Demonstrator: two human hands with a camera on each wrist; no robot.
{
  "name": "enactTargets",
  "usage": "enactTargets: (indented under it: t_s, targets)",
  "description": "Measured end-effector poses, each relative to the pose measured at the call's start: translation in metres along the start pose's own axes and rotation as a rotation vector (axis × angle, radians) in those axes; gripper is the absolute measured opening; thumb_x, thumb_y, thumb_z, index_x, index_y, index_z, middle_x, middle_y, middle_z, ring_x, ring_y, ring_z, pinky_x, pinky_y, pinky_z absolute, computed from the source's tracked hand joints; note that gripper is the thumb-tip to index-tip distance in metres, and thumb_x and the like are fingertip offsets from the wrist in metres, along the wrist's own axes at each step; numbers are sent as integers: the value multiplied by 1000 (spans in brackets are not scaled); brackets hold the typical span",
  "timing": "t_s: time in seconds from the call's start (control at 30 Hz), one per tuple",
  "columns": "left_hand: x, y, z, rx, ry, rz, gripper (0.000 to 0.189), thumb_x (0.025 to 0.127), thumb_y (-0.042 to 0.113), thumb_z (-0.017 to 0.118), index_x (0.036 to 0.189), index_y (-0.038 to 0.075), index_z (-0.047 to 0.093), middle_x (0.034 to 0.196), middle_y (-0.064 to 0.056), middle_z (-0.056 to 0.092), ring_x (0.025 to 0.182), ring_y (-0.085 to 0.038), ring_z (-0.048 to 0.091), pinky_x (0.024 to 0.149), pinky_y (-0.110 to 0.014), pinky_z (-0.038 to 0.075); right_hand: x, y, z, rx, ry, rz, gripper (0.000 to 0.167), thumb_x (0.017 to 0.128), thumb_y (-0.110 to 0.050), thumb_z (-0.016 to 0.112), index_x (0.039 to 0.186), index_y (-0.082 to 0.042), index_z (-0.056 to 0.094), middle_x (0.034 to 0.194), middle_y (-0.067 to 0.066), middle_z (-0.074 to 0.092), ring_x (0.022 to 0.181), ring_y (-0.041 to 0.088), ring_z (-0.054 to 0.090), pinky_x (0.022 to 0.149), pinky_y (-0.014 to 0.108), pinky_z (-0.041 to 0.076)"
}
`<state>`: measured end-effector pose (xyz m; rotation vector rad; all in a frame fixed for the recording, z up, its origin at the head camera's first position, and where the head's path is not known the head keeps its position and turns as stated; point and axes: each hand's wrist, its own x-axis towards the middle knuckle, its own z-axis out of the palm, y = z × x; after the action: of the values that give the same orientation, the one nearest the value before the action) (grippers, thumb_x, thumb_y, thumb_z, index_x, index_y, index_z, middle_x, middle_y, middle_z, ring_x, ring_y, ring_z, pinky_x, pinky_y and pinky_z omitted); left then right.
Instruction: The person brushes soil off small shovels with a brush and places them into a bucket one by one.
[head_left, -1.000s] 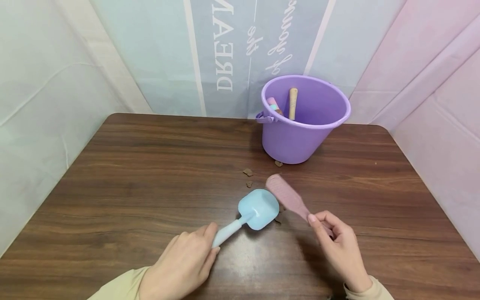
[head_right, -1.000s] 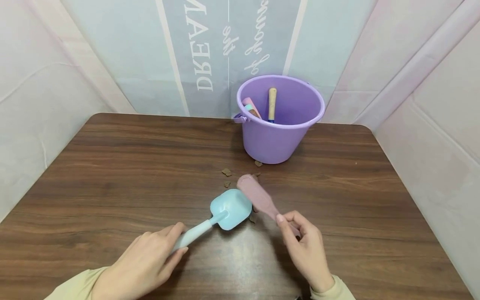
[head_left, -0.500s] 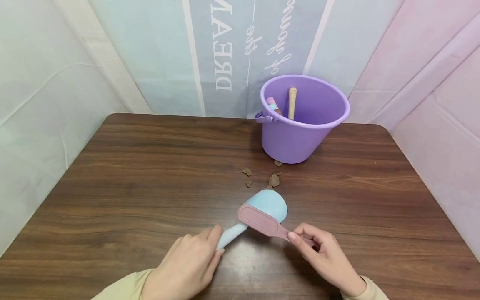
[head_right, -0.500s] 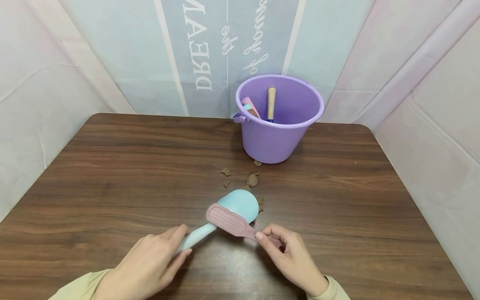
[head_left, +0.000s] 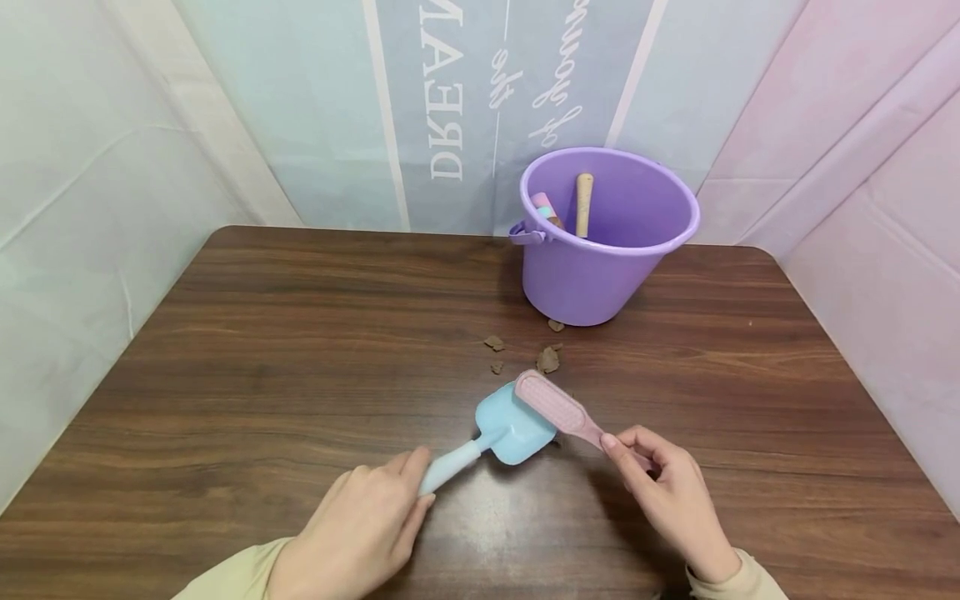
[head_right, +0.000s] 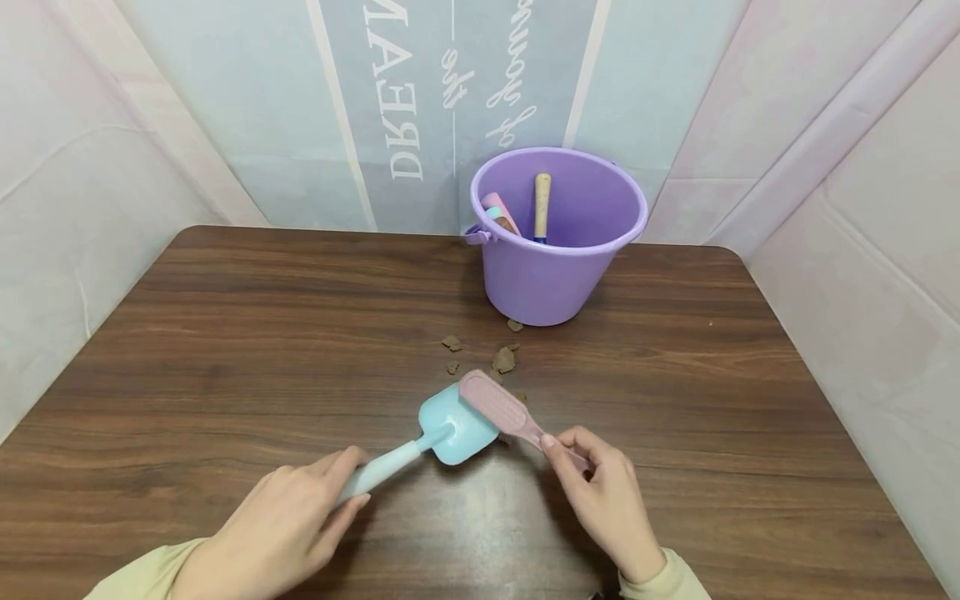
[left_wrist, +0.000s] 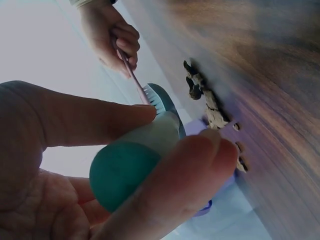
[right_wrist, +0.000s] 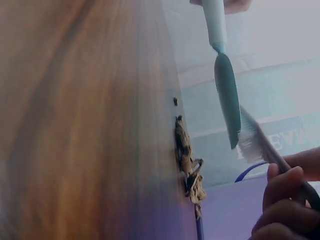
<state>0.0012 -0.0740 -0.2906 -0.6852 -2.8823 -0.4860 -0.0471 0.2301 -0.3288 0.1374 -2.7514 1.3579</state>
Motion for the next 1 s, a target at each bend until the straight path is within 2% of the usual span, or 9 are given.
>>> enactTargets:
  t_s: [0.13,0.23,0.4,0.5,0.6,0.7,0.77,0.87,1.0]
  targets:
    - [-1,-2,-1,0,25,-8,27,79,16,74,86,11,48,65,9,40,45,-5,33,39,-21,27,3,1,-3,-12,91,49,20,92,-17,64,73,-12,62,53,-11,34,45,2,31,42,24,28]
    - [-1,-2,-1,0,51,-8,28,78,15,75,86,11,48,65,9,38,46,-4,31,39,-21,26,4,1,-5,17,95,102,31,97,-21,56,69,-9,56,52,-9,33,45,5,31,43,26,29]
    - [-1,-1,-3,-12,75,-29,27,79,16,74,88,12,49,65,11,35,46,-4,28,41,-20,26,3,-1,-7,263,-68,182,45,104,-26,37,68,0,41,54,-4,33,43,8,31,39,29,31]
    - [0,0,-5,-33,98,-44,26,80,17,74,92,12,52,65,11,37,46,-2,27,41,-19,26,2,-3,-6,387,-156,195,46,105,-26,33,70,2,39,55,0,30,42,11,27,37,28,28]
    - [2,1,-9,-46,133,-46,26,79,17,74,95,12,54,67,11,41,47,1,30,42,-18,29,1,-3,-6,392,-160,185,39,103,-21,42,70,0,38,52,0,29,41,11,26,36,27,26]
    - [4,1,-14,-56,165,-41,26,79,16,73,97,11,56,70,11,46,50,2,34,44,-17,33,-1,-4,-6,337,-145,177,33,99,-16,50,72,-1,41,50,-3,29,40,8,28,35,26,26]
    - [5,1,-16,-62,184,-36,27,79,16,73,98,10,56,72,10,49,53,3,36,46,-17,35,-1,-3,-6,322,-161,177,30,99,-16,52,74,0,44,50,-4,30,41,6,28,35,26,27]
    - [7,1,-18,-78,206,-35,27,79,16,73,100,10,56,74,10,51,55,3,37,47,-15,34,-2,-3,-4,326,-252,136,31,101,-16,46,76,0,46,52,-4,35,42,4,31,36,25,29]
    - [10,5,-18,-105,217,-34,27,81,17,72,102,11,57,75,11,51,56,4,38,49,-15,35,-3,0,-2,362,-417,6,28,104,-12,37,84,-1,53,56,5,42,43,6,33,36,25,31]
